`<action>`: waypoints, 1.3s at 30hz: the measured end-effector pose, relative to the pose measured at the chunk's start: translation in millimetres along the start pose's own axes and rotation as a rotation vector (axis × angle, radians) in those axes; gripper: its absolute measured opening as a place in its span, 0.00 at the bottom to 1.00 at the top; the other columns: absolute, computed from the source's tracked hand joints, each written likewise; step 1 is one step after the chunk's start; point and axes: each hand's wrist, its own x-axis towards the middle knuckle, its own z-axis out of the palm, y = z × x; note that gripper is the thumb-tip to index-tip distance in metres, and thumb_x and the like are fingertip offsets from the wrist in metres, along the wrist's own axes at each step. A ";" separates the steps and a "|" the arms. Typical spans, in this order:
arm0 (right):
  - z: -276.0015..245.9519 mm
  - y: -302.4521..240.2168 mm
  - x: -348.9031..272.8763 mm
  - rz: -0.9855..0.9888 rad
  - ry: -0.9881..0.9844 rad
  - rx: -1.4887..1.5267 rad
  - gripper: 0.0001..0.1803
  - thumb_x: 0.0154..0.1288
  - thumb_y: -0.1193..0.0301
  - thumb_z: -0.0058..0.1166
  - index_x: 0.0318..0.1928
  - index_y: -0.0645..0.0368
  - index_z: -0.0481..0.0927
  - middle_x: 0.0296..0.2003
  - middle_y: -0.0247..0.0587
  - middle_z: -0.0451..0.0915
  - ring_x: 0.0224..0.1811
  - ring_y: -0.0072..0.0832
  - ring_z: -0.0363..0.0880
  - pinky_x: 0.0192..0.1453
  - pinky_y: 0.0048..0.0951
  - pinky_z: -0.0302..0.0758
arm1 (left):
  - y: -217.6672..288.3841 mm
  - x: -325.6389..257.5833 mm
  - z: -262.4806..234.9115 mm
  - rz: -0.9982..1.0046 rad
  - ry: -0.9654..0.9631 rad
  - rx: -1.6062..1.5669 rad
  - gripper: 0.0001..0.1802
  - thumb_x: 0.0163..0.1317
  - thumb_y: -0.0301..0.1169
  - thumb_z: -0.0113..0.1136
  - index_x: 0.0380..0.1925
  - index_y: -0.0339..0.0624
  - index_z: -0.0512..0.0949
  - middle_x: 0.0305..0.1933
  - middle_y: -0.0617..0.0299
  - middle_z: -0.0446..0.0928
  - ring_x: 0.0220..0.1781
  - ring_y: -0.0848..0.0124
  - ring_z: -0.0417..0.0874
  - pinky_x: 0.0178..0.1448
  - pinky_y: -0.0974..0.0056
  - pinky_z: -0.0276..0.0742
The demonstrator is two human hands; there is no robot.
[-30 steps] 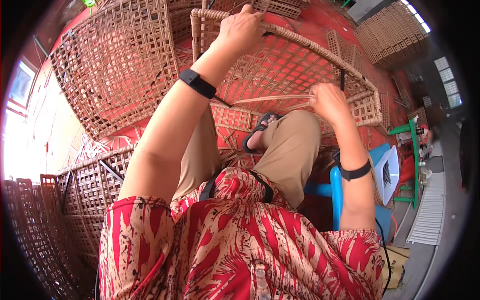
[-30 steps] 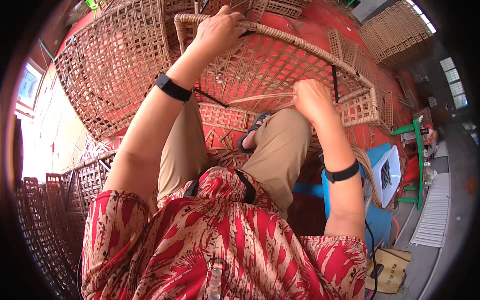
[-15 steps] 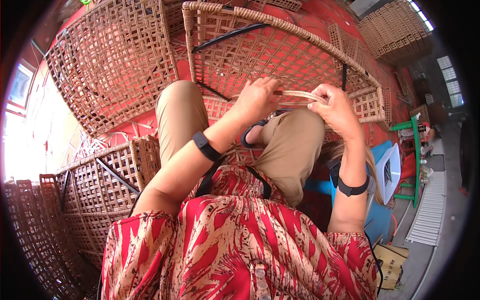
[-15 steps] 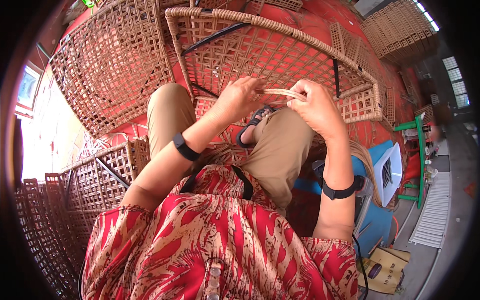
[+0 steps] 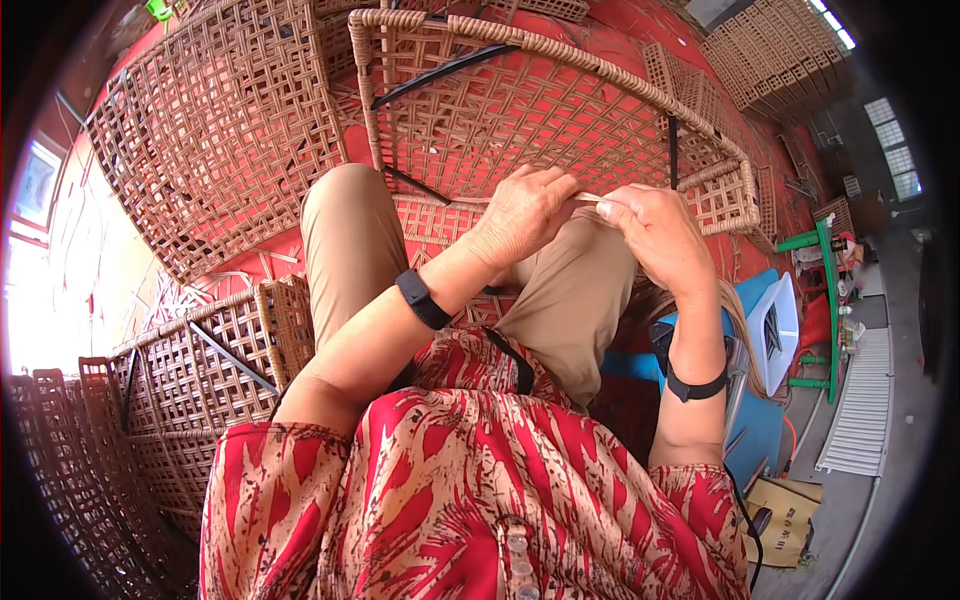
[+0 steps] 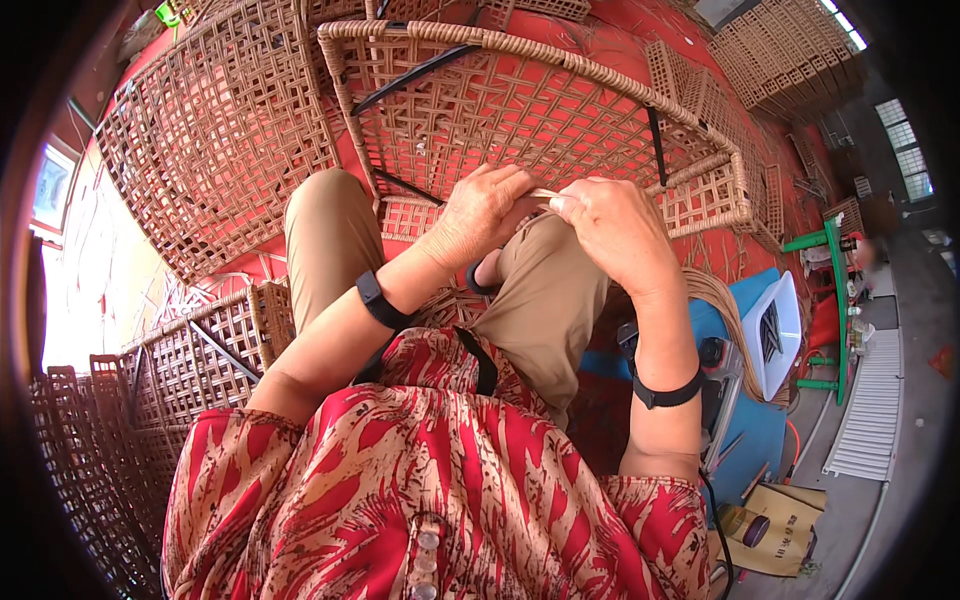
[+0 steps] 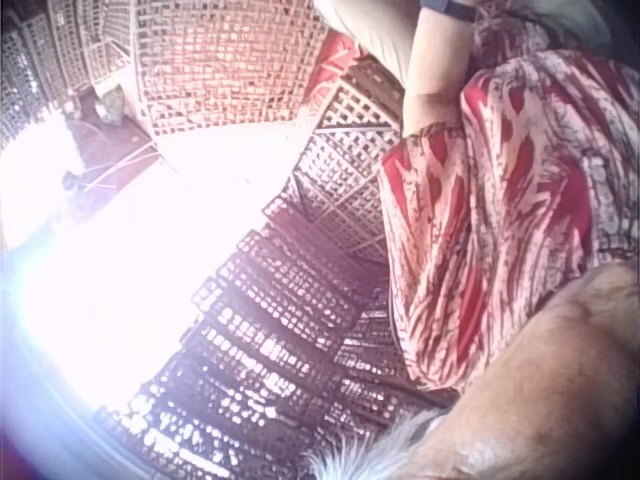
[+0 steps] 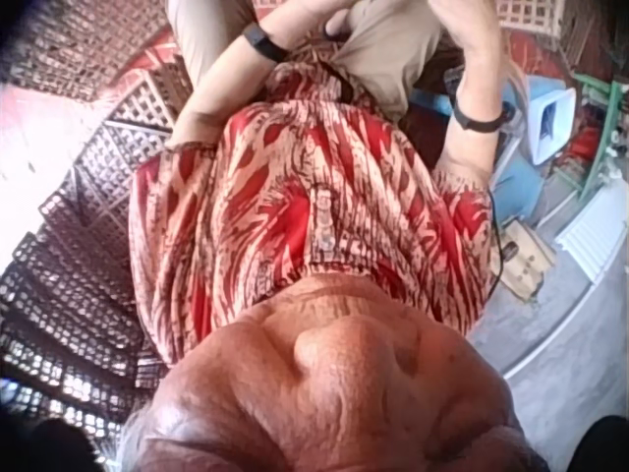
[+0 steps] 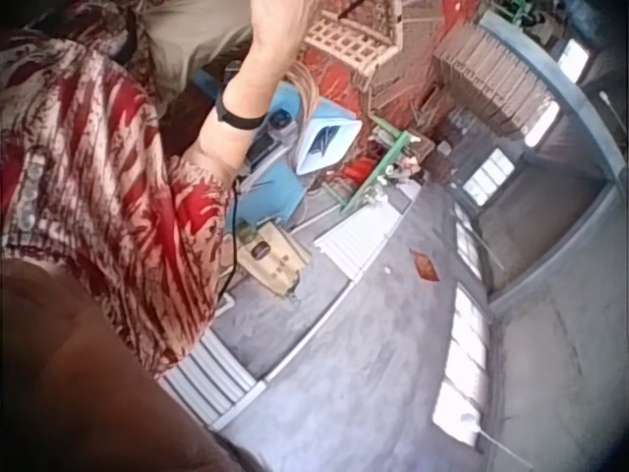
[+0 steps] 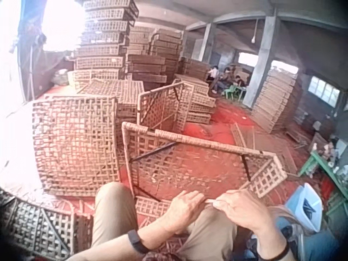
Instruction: Weaving rattan or bamboo strips onto a furniture frame.
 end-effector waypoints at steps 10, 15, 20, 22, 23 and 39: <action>-6.6 -41.1 -24.7 -0.338 0.036 0.625 0.09 0.64 0.73 0.60 0.43 0.63 0.83 0.33 0.38 0.83 0.37 0.24 0.82 0.42 0.25 0.76 | -1.8 41.3 -70.3 -0.413 -0.027 -0.595 0.18 0.72 0.40 0.51 0.38 0.34 0.81 0.29 0.65 0.79 0.34 0.78 0.77 0.42 0.68 0.74; 52.7 -48.1 5.1 0.032 0.242 1.136 0.26 0.68 0.63 0.56 0.61 0.64 0.70 0.47 0.47 0.81 0.47 0.35 0.82 0.50 0.30 0.78 | 9.5 24.2 -89.2 -0.553 -0.091 -0.585 0.25 0.70 0.48 0.52 0.24 0.38 0.79 0.17 0.68 0.71 0.21 0.81 0.70 0.27 0.73 0.65; -2.6 -25.2 38.5 -0.203 0.406 1.453 0.29 0.70 0.67 0.52 0.66 0.66 0.62 0.52 0.53 0.78 0.52 0.38 0.80 0.53 0.33 0.79 | 25.9 4.0 -90.1 -0.608 -0.234 -0.558 0.25 0.71 0.48 0.49 0.26 0.39 0.79 0.13 0.69 0.66 0.17 0.81 0.65 0.24 0.74 0.61; -33.6 -24.7 42.9 -0.273 0.616 1.468 0.19 0.72 0.69 0.47 0.58 0.68 0.71 0.50 0.51 0.78 0.46 0.34 0.81 0.47 0.33 0.79 | 29.3 -4.2 -90.3 -0.551 -0.177 -0.630 0.23 0.73 0.46 0.46 0.33 0.38 0.80 0.12 0.70 0.65 0.16 0.81 0.65 0.23 0.74 0.61; -50.6 -23.8 41.2 -0.296 0.655 1.448 0.16 0.67 0.71 0.53 0.52 0.66 0.74 0.46 0.48 0.81 0.44 0.34 0.82 0.46 0.32 0.79 | 31.4 -10.0 -87.3 -0.592 -0.144 -0.662 0.22 0.74 0.45 0.45 0.40 0.36 0.80 0.12 0.71 0.64 0.15 0.82 0.64 0.23 0.74 0.62; -211.2 10.4 102.5 -0.454 0.442 1.594 0.07 0.66 0.78 0.48 0.43 0.68 0.74 0.32 0.40 0.77 0.24 0.21 0.71 0.21 0.17 0.64 | 4.2 -61.4 -31.2 -0.373 -0.284 0.401 0.21 0.66 0.35 0.53 0.56 0.38 0.71 0.53 0.45 0.75 0.56 0.50 0.78 0.58 0.54 0.74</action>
